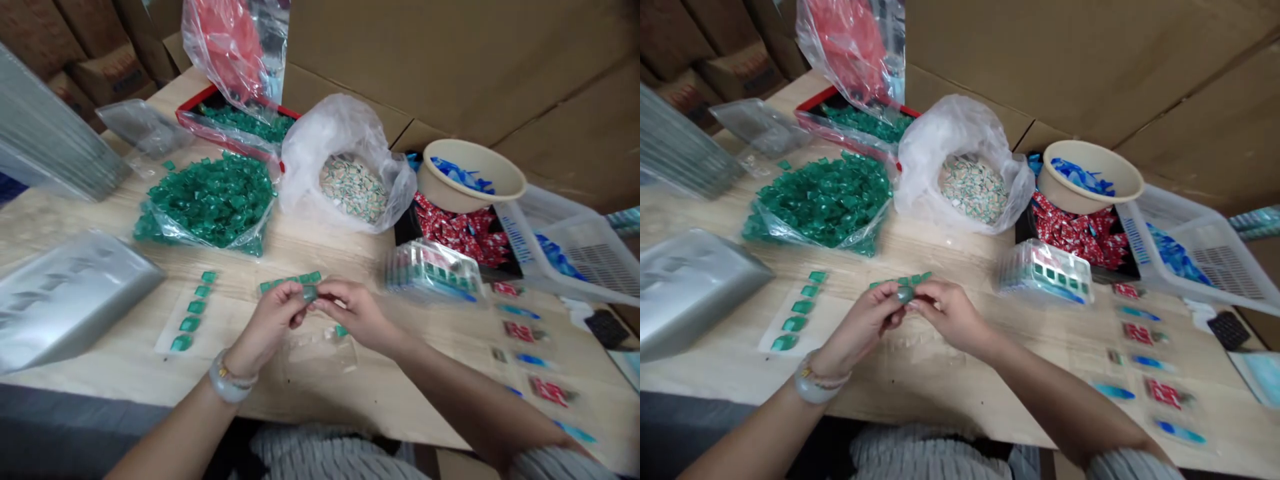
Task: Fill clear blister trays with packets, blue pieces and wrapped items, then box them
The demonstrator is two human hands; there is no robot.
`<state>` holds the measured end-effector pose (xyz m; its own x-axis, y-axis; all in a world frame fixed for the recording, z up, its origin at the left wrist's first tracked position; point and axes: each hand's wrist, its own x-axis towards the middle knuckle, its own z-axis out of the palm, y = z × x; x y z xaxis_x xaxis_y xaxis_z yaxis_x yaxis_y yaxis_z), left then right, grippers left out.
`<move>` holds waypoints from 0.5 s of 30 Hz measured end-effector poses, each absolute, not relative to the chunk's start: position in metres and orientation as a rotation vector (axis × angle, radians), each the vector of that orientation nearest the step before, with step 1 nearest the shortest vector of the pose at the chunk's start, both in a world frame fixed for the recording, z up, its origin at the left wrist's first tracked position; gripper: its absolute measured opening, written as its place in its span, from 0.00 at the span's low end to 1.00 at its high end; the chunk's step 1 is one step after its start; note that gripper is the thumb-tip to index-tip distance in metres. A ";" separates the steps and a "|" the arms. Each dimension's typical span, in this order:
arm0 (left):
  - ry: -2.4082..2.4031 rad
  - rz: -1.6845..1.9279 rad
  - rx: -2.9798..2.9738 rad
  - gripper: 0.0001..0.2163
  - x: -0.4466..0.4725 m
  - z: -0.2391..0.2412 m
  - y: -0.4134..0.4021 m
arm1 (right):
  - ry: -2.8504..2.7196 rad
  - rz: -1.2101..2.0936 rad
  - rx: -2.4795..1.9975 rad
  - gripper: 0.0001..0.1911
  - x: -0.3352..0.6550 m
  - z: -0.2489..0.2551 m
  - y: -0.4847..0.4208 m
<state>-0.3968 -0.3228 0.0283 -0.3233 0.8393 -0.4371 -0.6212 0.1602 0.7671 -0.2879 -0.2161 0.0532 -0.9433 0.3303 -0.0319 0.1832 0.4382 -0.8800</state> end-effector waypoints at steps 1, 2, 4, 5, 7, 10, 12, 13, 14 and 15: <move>1.155 1.458 0.298 0.11 -0.384 0.027 -0.322 | -2.456 1.544 -0.574 0.07 -0.270 0.051 -0.223; 1.139 1.431 0.337 0.11 -0.372 0.025 -0.322 | -2.387 1.556 -0.658 0.08 -0.256 0.050 -0.227; 1.149 1.399 0.395 0.11 -0.354 0.022 -0.323 | -2.318 1.564 -0.717 0.07 -0.239 0.050 -0.231; 1.175 1.387 0.419 0.11 -0.347 0.020 -0.325 | -2.321 1.544 -0.709 0.07 -0.233 0.049 -0.232; 1.264 1.389 0.437 0.10 -0.339 0.017 -0.333 | -2.390 1.440 -0.667 0.06 -0.225 0.044 -0.231; 1.365 1.488 0.356 0.12 -0.337 0.011 -0.350 | -2.600 1.152 -0.557 0.08 -0.217 0.025 -0.230; 1.369 1.532 0.287 0.13 -0.337 0.005 -0.361 | -2.776 0.960 -0.402 0.10 -0.213 0.008 -0.229; 1.365 1.526 0.273 0.12 -0.336 0.002 -0.366 | -2.850 0.882 -0.311 0.11 -0.212 -0.001 -0.228; 1.368 1.511 0.271 0.12 -0.336 -0.001 -0.369 | -2.910 0.814 -0.230 0.12 -0.211 -0.009 -0.227; 1.376 1.497 0.277 0.11 -0.335 -0.004 -0.372 | -2.952 0.751 -0.174 0.12 -0.209 -0.015 -0.227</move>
<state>-0.3352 -0.3716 -0.0041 -0.4360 0.7791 -0.4504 -0.5144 0.1949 0.8351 -0.2093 -0.2266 -0.0155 -0.9894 0.1323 0.0601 0.0875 0.8726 -0.4805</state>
